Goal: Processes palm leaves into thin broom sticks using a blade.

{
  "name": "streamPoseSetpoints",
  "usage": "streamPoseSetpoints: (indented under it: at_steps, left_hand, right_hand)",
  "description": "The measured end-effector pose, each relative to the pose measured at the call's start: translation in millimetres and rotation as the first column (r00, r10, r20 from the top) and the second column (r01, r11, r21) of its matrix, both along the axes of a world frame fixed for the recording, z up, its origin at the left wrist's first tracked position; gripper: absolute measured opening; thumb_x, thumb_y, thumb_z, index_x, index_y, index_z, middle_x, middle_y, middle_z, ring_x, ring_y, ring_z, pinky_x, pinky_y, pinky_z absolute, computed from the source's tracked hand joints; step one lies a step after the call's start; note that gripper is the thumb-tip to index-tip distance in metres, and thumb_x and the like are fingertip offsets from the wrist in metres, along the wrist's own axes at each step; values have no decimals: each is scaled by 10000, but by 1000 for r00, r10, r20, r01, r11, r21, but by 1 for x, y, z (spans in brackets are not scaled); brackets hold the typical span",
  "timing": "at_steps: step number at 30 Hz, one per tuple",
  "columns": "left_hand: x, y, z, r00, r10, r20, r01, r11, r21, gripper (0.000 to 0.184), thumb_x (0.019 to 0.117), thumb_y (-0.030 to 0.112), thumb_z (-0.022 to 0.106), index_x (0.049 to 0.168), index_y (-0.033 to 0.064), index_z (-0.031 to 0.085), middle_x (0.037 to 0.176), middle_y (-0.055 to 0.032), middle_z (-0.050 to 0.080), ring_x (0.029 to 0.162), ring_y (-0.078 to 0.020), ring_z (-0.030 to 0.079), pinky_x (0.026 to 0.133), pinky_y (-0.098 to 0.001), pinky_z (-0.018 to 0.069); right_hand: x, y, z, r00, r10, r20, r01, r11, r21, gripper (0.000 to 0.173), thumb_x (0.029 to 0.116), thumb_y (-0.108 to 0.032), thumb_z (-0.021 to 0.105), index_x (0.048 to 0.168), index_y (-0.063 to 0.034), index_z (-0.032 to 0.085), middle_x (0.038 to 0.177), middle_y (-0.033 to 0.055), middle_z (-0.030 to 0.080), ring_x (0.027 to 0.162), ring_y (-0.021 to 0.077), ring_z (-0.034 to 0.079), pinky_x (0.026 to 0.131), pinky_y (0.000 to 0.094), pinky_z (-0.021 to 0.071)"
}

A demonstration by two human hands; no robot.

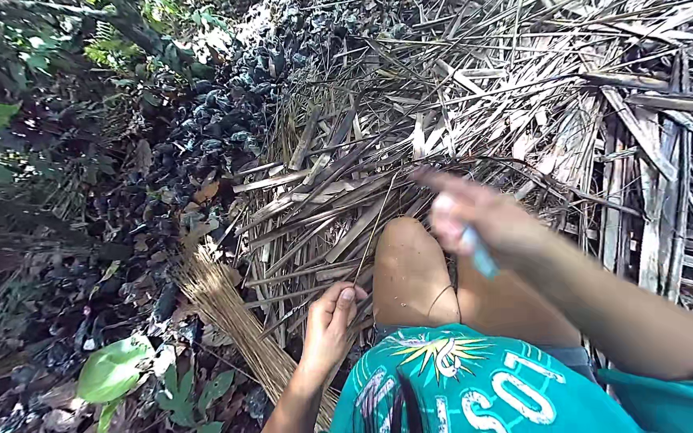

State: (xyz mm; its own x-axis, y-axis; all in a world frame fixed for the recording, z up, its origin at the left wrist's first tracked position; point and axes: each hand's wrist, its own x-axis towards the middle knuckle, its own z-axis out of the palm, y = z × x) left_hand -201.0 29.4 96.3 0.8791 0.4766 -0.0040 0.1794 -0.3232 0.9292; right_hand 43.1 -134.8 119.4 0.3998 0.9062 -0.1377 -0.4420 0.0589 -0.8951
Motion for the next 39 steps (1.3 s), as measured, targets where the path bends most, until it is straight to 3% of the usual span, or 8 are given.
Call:
streamPoseSetpoints:
  at_steps: [4, 12, 18, 20, 24, 27, 33, 39]
  left_hand:
    - [8, -4, 3, 996, -57, 62, 66, 986, -154, 267, 1085, 204, 422, 995, 134, 663, 624, 207, 450, 536, 100, 398, 515, -96, 353]
    - [-7, 0, 0, 997, -61, 52, 74, 949, -308, 269, 1087, 301, 459, 993, 188, 684, 592, 204, 437, 506, 99, 383, 485, -93, 331]
    - [6, -7, 7, 990, -87, 107, 130, 846, -518, 181, 1049, 350, 544, 1074, 258, 698, 596, 210, 466, 503, 94, 406, 492, -102, 360]
    - [1, -4, 6, 987, -119, 108, 159, 823, -545, 187, 1049, 367, 546, 1064, 252, 692, 585, 207, 452, 487, 97, 398, 470, -96, 348]
    - [-7, -3, 4, 980, -148, 136, 200, 785, -586, 208, 1052, 372, 542, 1046, 229, 694, 582, 201, 441, 494, 103, 399, 479, -89, 346]
    - [-4, -3, 4, 979, -142, 147, 203, 778, -595, 211, 1048, 373, 547, 1042, 227, 700, 582, 201, 447, 496, 102, 407, 482, -90, 353]
    - [-5, 1, 3, 958, -236, 160, 285, 810, -513, 226, 1058, 390, 519, 1052, 236, 685, 607, 208, 447, 524, 115, 404, 504, -77, 344]
    - [-9, -1, -2, 966, -228, 123, 237, 969, -64, 313, 1103, 369, 416, 1066, 168, 653, 645, 153, 419, 556, 114, 368, 528, -66, 320]
  right_hand:
    - [-61, 20, -17, 895, 437, -95, -433, 900, 54, 361, 1067, -182, 443, 1411, -77, 468, 701, -109, 463, 515, -41, 421, 469, 113, 371]
    - [40, 1, -5, 976, -210, -64, 218, 962, 163, 382, 1098, -262, 315, 1445, -197, 461, 581, -130, 442, 441, -25, 425, 433, 133, 405]
    - [-63, 15, -18, 898, 433, -71, -425, 898, 111, 419, 1069, -185, 438, 1473, -74, 423, 735, -106, 488, 528, -49, 422, 471, 112, 369]
    - [-36, 13, -16, 958, 283, -39, -278, 955, 104, 326, 1081, -200, 402, 1370, -113, 525, 690, -141, 480, 523, -84, 429, 482, 82, 382]
    - [36, 6, -13, 990, -137, -38, 142, 954, 265, 396, 1090, -261, 333, 1450, -164, 466, 612, -132, 443, 469, -27, 420, 454, 132, 396]
    - [19, -3, -2, 997, -71, -4, 70, 968, 241, 477, 1066, -314, 397, 1521, -172, 408, 601, -103, 451, 441, -15, 430, 418, 134, 402]
    - [-6, -2, 9, 977, 207, 44, -211, 946, 246, 510, 1064, -314, 457, 1545, -175, 360, 589, -94, 433, 463, -46, 432, 452, 91, 376]
    - [-6, -6, 14, 978, 194, 77, -207, 949, 236, 412, 1078, -305, 411, 1440, -134, 507, 594, -95, 429, 455, -44, 407, 433, 91, 354]
